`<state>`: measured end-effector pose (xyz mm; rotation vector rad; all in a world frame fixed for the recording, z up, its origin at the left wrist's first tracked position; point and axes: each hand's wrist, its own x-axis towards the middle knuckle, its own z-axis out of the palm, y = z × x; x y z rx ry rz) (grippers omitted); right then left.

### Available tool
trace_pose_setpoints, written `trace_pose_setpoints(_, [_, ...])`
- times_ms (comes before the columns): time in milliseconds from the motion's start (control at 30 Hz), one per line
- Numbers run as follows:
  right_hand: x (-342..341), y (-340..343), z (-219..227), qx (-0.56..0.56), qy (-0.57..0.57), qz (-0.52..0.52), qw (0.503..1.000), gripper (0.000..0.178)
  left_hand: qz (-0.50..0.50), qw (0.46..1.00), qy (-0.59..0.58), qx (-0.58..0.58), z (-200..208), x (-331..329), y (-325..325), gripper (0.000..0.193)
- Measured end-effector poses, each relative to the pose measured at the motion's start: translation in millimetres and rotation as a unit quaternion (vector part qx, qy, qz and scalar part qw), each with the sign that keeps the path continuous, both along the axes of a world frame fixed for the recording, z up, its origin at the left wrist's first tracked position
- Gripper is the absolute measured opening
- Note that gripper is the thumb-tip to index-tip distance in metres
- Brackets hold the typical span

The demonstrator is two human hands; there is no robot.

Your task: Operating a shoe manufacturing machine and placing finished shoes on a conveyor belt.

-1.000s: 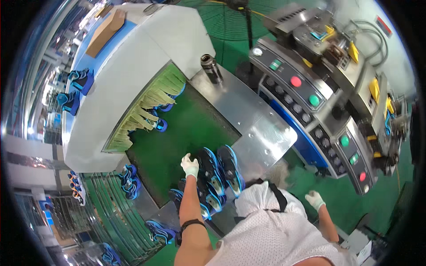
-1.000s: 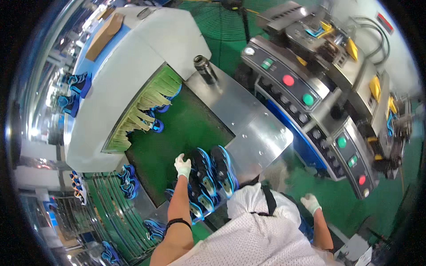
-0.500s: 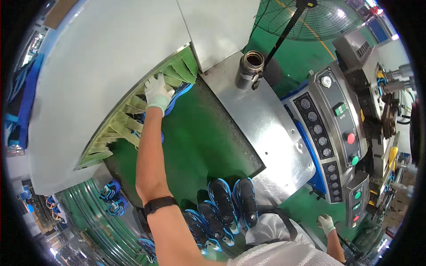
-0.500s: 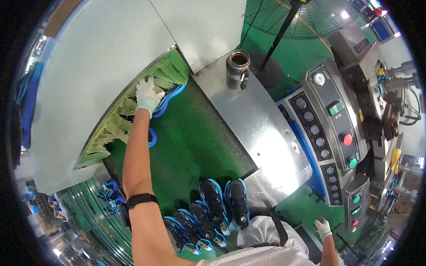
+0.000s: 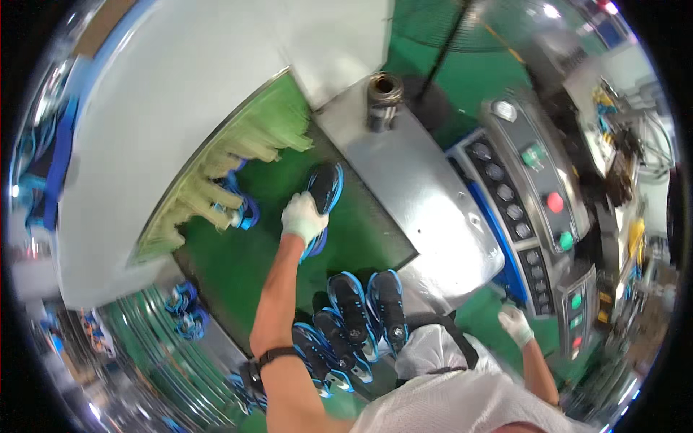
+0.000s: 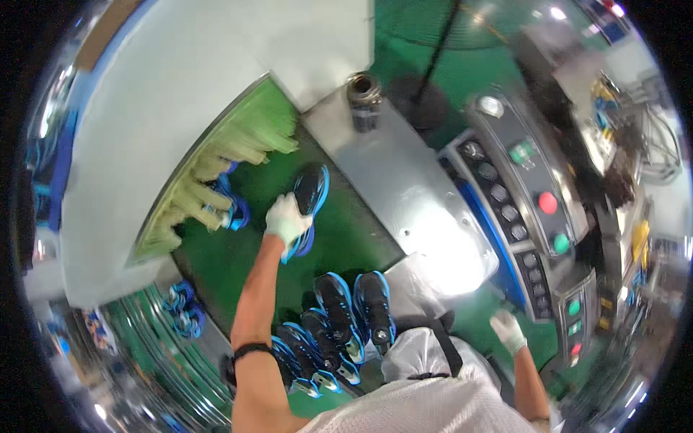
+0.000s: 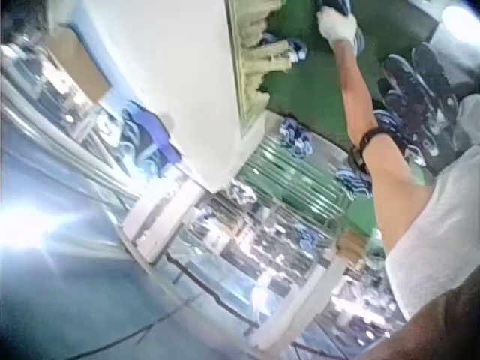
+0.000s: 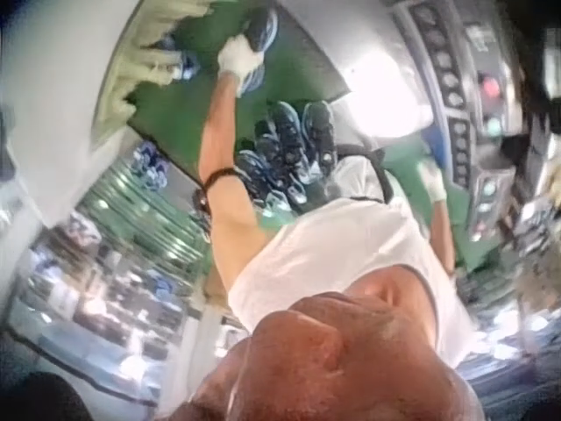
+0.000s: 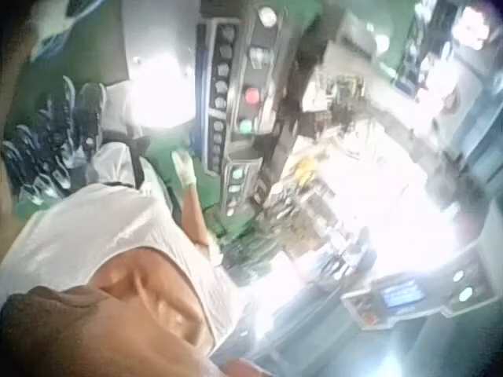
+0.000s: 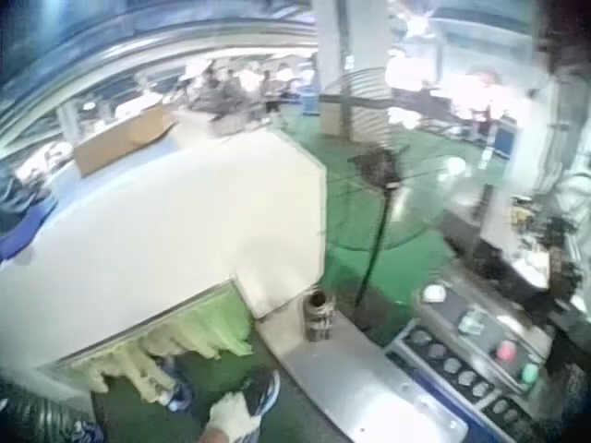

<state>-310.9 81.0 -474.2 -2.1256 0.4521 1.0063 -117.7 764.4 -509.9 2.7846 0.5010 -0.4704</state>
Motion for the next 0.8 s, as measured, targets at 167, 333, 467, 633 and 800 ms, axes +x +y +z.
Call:
trace_pose_setpoints(167, [83.0,110.9,56.6,0.112,-0.037,0.016,0.993,0.053,0.046,0.976,-0.103,-0.188,67.8,-60.3,-79.7,0.051])
trace_pose_setpoints(333, [117.1,154.8,82.9,0.246,-0.125,-0.001,0.961,0.066,0.043,0.902,-0.211,-0.375,186.9,-63.5,-189.1,0.040])
trace_pose_setpoints(467, [139.8,148.4,94.6,0.387,0.026,-0.045,0.921,0.071,0.076,0.719,-0.227,-0.653,221.8,-86.6,-284.2,0.053])
trace_pose_setpoints(633, [97.1,88.1,148.7,0.721,0.219,-0.230,0.616,0.060,-0.086,0.732,-0.019,-0.675,265.1,-35.1,-385.4,0.046])
trace_pose_setpoints(800, [111.8,-28.4,187.9,0.667,-0.053,-0.203,0.715,0.059,-0.138,0.693,-0.012,-0.708,264.0,78.3,-437.4,0.047])
